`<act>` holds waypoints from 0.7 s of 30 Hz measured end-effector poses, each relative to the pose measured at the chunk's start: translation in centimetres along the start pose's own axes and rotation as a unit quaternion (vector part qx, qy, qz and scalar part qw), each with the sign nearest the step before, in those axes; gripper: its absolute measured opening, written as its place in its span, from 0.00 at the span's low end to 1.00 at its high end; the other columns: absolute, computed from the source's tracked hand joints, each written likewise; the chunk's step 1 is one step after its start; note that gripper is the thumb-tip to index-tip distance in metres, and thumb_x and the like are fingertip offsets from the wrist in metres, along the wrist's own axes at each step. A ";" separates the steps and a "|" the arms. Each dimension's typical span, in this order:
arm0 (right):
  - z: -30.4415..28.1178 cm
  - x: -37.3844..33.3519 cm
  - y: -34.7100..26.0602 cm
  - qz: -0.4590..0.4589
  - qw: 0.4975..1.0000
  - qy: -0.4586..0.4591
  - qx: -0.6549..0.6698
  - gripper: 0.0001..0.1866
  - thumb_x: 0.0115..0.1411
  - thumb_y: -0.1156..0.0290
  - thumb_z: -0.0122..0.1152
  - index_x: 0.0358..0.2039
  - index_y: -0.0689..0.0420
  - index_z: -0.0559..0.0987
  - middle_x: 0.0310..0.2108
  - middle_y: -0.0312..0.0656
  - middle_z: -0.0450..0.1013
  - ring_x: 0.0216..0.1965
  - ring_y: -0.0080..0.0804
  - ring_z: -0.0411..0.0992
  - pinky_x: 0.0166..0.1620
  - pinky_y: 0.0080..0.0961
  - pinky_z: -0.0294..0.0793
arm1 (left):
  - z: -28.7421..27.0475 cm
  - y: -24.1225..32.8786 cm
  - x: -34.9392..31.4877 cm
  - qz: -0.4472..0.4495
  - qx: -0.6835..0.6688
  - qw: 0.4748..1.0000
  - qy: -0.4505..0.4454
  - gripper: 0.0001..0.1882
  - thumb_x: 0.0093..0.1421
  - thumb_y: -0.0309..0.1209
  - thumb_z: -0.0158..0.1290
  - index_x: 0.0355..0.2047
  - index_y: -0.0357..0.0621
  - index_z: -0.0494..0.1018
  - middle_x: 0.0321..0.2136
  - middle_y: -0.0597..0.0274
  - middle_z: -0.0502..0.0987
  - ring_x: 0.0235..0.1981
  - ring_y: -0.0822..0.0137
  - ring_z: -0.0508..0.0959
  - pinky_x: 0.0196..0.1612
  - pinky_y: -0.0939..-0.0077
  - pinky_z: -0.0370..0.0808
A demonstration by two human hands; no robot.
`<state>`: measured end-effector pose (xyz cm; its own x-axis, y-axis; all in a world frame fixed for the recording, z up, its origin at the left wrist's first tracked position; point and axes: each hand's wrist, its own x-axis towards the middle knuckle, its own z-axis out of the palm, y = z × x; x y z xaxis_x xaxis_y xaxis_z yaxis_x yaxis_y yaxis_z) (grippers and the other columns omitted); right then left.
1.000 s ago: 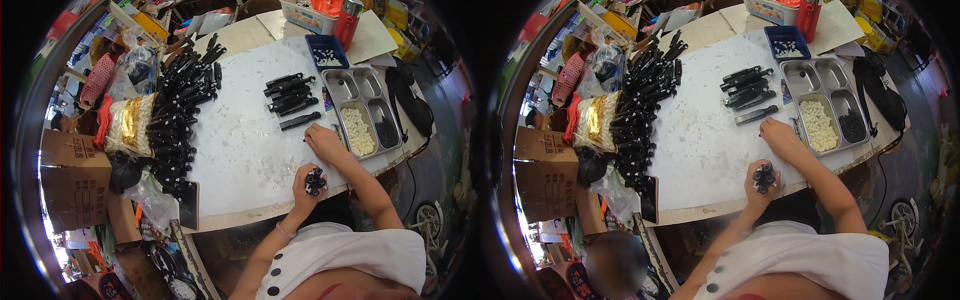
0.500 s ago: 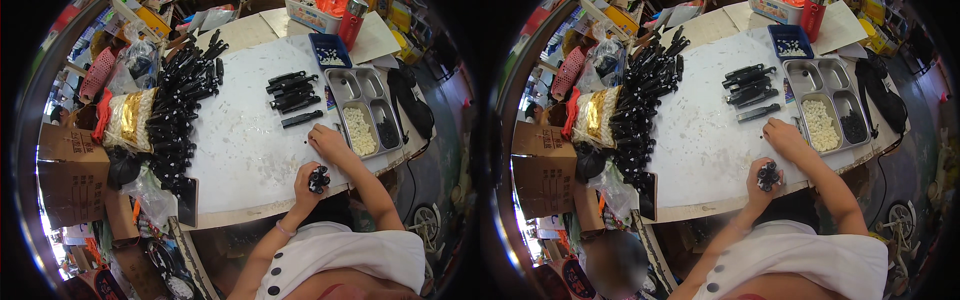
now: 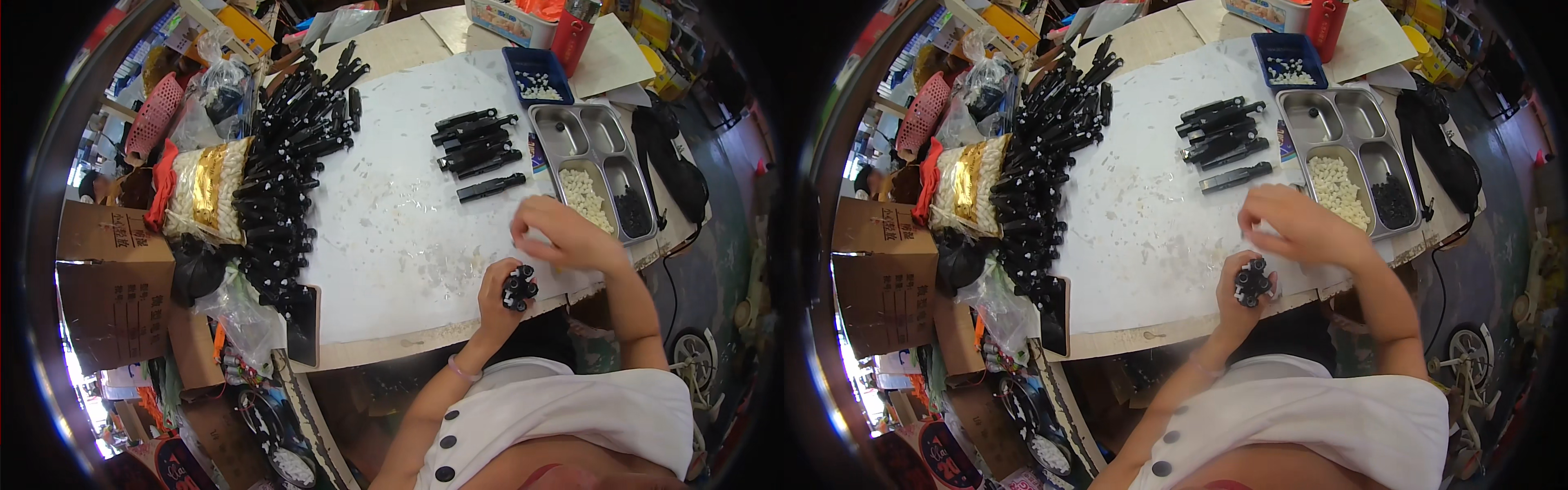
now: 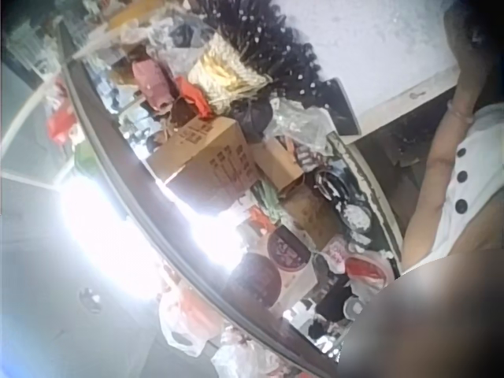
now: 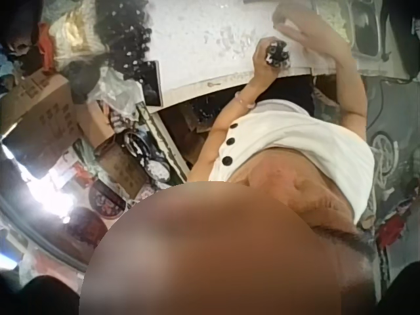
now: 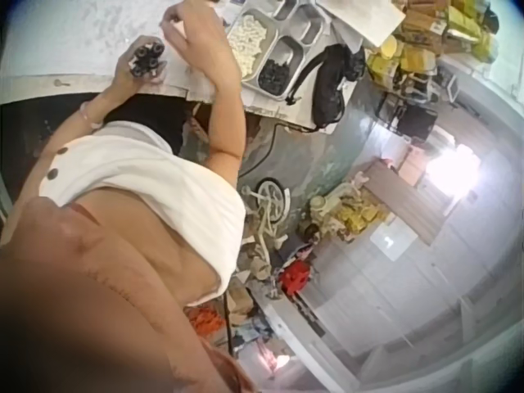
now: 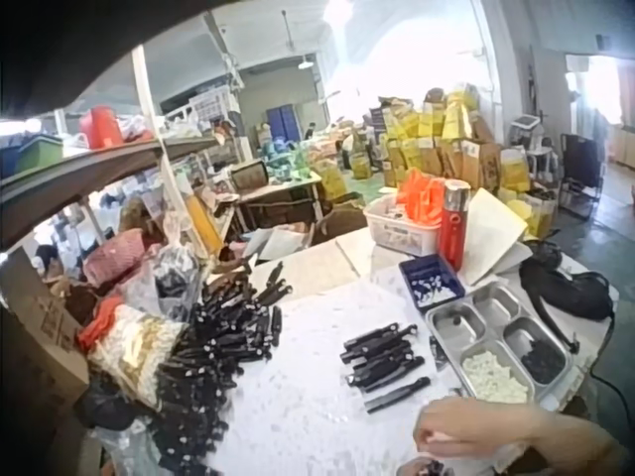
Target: Assembling toy revolver cylinders by placing small plastic pellets into the chambers.
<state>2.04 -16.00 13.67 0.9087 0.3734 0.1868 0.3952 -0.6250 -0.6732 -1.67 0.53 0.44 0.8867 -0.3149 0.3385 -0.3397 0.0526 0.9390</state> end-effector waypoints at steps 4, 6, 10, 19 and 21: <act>-1.1 -1.2 -5.0 -0.099 0.987 -0.107 -0.065 0.06 0.54 0.71 0.59 0.29 0.57 0.72 0.29 0.39 0.67 0.37 0.38 0.66 0.47 0.34 0.65 | -0.2 -0.2 0.3 0.043 0.011 0.999 0.007 0.30 0.39 0.20 0.64 0.45 0.40 0.67 0.39 0.53 0.73 0.39 0.52 0.75 0.41 0.67 0.73; -0.1 -1.7 -5.3 -0.173 0.958 -0.126 -0.190 0.06 0.54 0.70 0.59 0.29 0.57 0.72 0.30 0.38 0.67 0.39 0.35 0.66 0.50 0.33 0.64 | -0.2 -0.4 0.2 0.035 -0.013 0.999 0.006 0.30 0.40 0.22 0.64 0.45 0.40 0.67 0.39 0.53 0.73 0.39 0.53 0.75 0.41 0.67 0.73; -0.4 -1.5 -6.4 -0.173 0.938 -0.134 -0.269 0.07 0.51 0.69 0.59 0.29 0.57 0.73 0.30 0.37 0.68 0.41 0.33 0.65 0.52 0.32 0.63 | 0.0 -0.1 0.3 0.042 0.000 0.999 0.006 0.30 0.40 0.22 0.64 0.45 0.40 0.67 0.39 0.53 0.73 0.39 0.53 0.75 0.41 0.68 0.73; -1.1 -2.8 -7.2 -0.226 0.874 -0.184 -0.389 0.10 0.48 0.69 0.58 0.31 0.58 0.77 0.32 0.35 0.69 0.42 0.31 0.67 0.57 0.37 0.62 | 0.2 -0.5 -0.1 -0.001 -0.002 1.000 0.013 0.30 0.40 0.21 0.63 0.46 0.40 0.67 0.40 0.51 0.73 0.40 0.52 0.75 0.42 0.66 0.73; -1.1 -3.4 -6.1 -0.188 0.932 -0.091 -0.295 0.11 0.47 0.70 0.60 0.34 0.55 0.79 0.33 0.32 0.68 0.44 0.28 0.67 0.57 0.39 0.61 | -0.2 -0.2 -0.1 -0.019 -0.008 1.000 0.009 0.31 0.39 0.20 0.64 0.46 0.40 0.67 0.40 0.52 0.73 0.40 0.52 0.75 0.43 0.66 0.73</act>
<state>-3.36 -14.18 17.94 0.6744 0.7187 0.1692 0.7352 -0.6748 -0.0641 -1.65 0.74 0.23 0.9045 -0.2990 0.3042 -0.3014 0.0566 0.9518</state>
